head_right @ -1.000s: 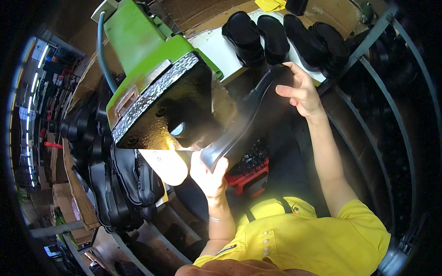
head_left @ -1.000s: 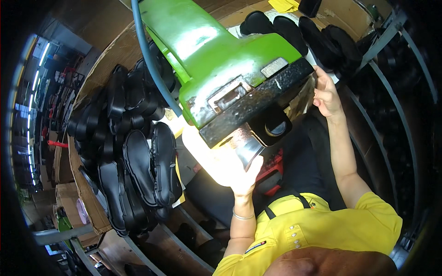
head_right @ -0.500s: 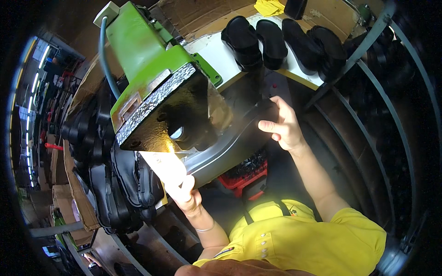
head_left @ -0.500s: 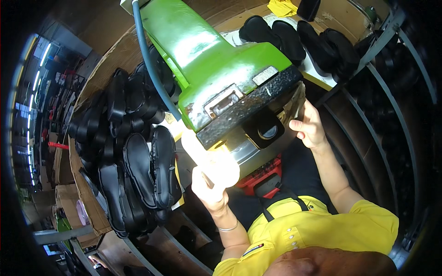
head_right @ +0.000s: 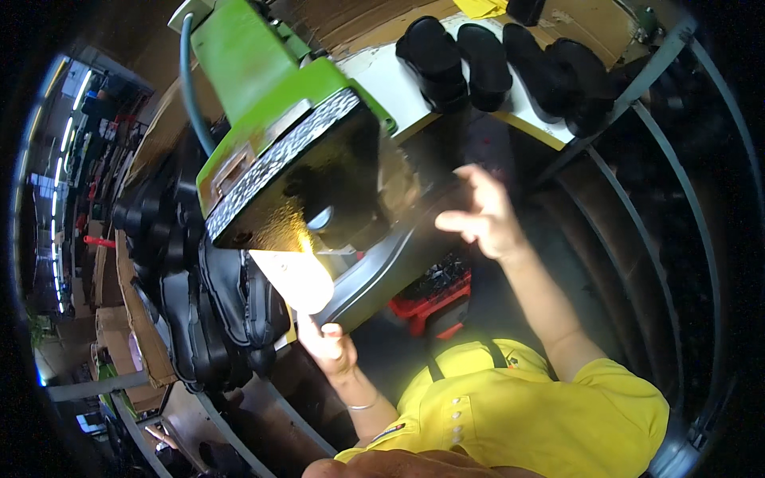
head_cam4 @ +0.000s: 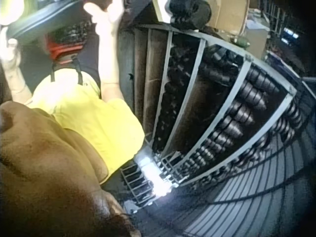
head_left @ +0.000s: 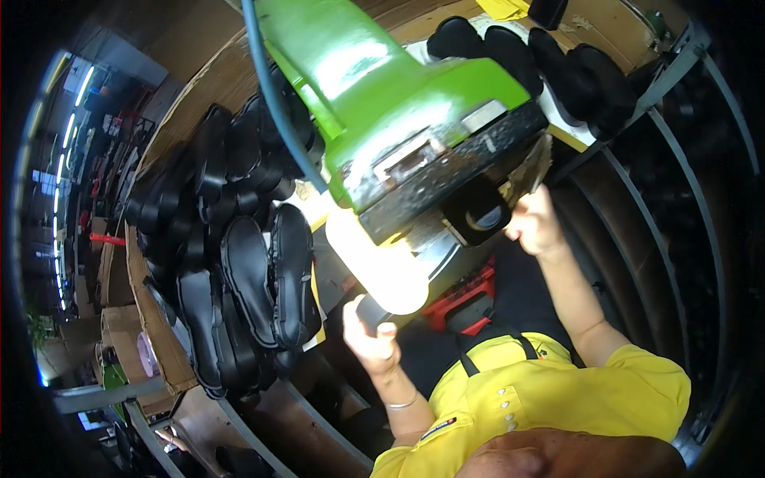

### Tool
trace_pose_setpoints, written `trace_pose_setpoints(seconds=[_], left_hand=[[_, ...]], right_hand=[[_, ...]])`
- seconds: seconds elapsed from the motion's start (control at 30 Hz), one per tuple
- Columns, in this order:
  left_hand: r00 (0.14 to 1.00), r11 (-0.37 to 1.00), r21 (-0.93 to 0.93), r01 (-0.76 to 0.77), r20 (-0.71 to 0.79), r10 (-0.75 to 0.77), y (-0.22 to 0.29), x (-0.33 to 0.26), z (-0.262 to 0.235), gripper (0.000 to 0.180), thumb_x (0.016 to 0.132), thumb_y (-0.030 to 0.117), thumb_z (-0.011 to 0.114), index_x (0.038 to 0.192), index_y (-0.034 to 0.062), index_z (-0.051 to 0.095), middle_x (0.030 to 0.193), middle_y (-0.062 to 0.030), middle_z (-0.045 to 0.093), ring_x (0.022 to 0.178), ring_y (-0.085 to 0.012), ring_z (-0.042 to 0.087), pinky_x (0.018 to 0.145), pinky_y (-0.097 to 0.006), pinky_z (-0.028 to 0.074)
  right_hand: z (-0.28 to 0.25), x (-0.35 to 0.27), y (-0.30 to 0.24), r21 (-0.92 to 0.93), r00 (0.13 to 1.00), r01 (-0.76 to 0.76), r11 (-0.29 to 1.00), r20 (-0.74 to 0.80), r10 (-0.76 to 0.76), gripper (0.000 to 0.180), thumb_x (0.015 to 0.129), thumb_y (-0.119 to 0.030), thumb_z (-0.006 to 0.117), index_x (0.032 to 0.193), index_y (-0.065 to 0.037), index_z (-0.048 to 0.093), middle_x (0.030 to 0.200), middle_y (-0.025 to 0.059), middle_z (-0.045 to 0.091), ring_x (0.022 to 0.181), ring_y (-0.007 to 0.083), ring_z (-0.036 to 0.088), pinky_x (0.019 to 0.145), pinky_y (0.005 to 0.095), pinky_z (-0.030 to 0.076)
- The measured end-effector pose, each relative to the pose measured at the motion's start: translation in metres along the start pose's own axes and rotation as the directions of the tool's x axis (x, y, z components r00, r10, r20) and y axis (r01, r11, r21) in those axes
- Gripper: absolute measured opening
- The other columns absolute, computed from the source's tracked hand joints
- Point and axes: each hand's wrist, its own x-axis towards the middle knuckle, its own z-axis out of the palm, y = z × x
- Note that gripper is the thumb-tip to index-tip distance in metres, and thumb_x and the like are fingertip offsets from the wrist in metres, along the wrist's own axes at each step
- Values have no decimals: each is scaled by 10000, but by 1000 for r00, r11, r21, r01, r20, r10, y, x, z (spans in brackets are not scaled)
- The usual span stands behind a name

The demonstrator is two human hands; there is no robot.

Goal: The recorder is seen using a industrial shoe machine to manufacture shoes

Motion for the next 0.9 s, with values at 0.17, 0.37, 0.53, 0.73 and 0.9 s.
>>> trace_pose_setpoints(seconds=[0.17, 0.37, 0.53, 0.73, 0.9], left_hand=[[975, 987, 148, -57, 219, 23, -33, 1, 45, 545, 737, 237, 827, 1118, -61, 576, 1001, -68, 617, 843, -150, 558, 796, -279, 453], [963, 883, 398, -249, 202, 181, -62, 10, 85, 434, 758, 205, 795, 1052, -61, 618, 931, -58, 637, 830, -133, 561, 790, -275, 447], [978, 959, 219, -178, 145, 148, -59, 10, 71, 411, 750, 200, 789, 1018, -62, 622, 906, -68, 638, 813, -135, 569, 777, -267, 446], [965, 961, 235, -147, 246, 88, -46, 7, 58, 511, 752, 204, 799, 1116, -82, 583, 971, -86, 641, 883, -154, 587, 849, -283, 451], [971, 917, 377, -133, 236, 44, -50, 10, 78, 456, 772, 165, 777, 1124, -65, 602, 999, -83, 645, 896, -138, 589, 849, -282, 456]], right_hand=[[-41, 22, -46, -100, 965, 242, 965, -79, -250, 539, 719, 42, 723, 1217, -16, 523, 977, 36, 642, 658, 16, 534, 432, 130, 311], [-69, 40, -86, -216, 958, 275, 937, -16, -285, 480, 756, 19, 731, 1195, -8, 541, 967, 18, 647, 683, -2, 550, 424, 119, 317], [-62, 42, -71, -160, 980, 197, 967, 7, -198, 498, 749, 31, 727, 1208, -12, 538, 991, 14, 646, 682, -6, 543, 414, 125, 305], [-59, 35, -61, -132, 981, 196, 972, 29, -194, 529, 727, 4, 767, 1205, -20, 542, 982, 2, 642, 659, -6, 532, 408, 124, 307], [-66, 50, -75, -200, 969, 243, 949, 0, -248, 519, 759, -51, 755, 1221, -14, 521, 956, 3, 629, 649, -18, 529, 431, 101, 317]])
